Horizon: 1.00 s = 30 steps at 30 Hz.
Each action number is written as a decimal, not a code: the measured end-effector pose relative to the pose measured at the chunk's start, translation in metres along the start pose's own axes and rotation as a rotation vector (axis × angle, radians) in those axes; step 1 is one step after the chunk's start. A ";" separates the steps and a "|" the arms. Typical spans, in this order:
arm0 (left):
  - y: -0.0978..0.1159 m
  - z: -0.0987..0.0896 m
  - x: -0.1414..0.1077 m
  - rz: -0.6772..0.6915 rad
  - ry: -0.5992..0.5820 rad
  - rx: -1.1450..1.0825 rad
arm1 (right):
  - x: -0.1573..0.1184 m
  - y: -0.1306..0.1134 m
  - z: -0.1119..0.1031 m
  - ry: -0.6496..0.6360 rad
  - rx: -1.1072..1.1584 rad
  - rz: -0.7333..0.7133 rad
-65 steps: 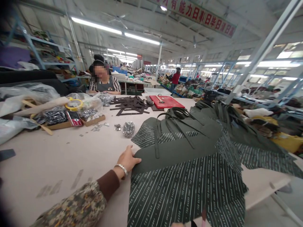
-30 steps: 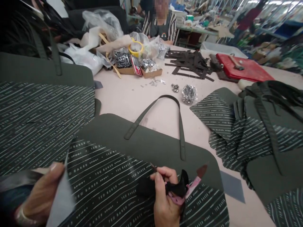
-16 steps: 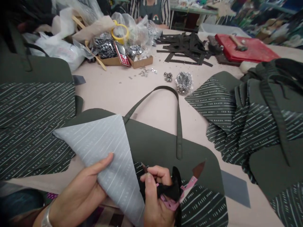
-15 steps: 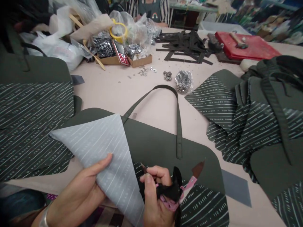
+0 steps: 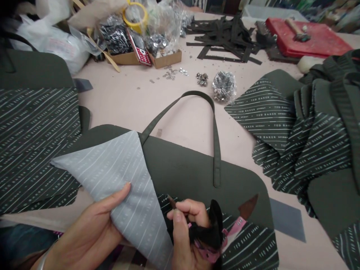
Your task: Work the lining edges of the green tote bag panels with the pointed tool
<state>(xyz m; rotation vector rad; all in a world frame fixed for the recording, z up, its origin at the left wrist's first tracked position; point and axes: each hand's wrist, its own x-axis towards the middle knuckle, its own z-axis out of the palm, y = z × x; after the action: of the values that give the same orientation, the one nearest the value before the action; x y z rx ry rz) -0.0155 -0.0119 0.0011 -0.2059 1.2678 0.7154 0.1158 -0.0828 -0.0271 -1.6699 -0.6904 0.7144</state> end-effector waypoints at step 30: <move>-0.003 -0.005 -0.001 -0.007 -0.031 -0.050 | -0.002 0.006 -0.001 -0.003 -0.056 -0.074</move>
<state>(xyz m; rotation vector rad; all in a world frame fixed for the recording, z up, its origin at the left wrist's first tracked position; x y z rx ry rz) -0.0174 -0.0175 0.0000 -0.2392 1.2204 0.7420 0.1158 -0.0866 -0.0323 -1.6857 -0.7758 0.6504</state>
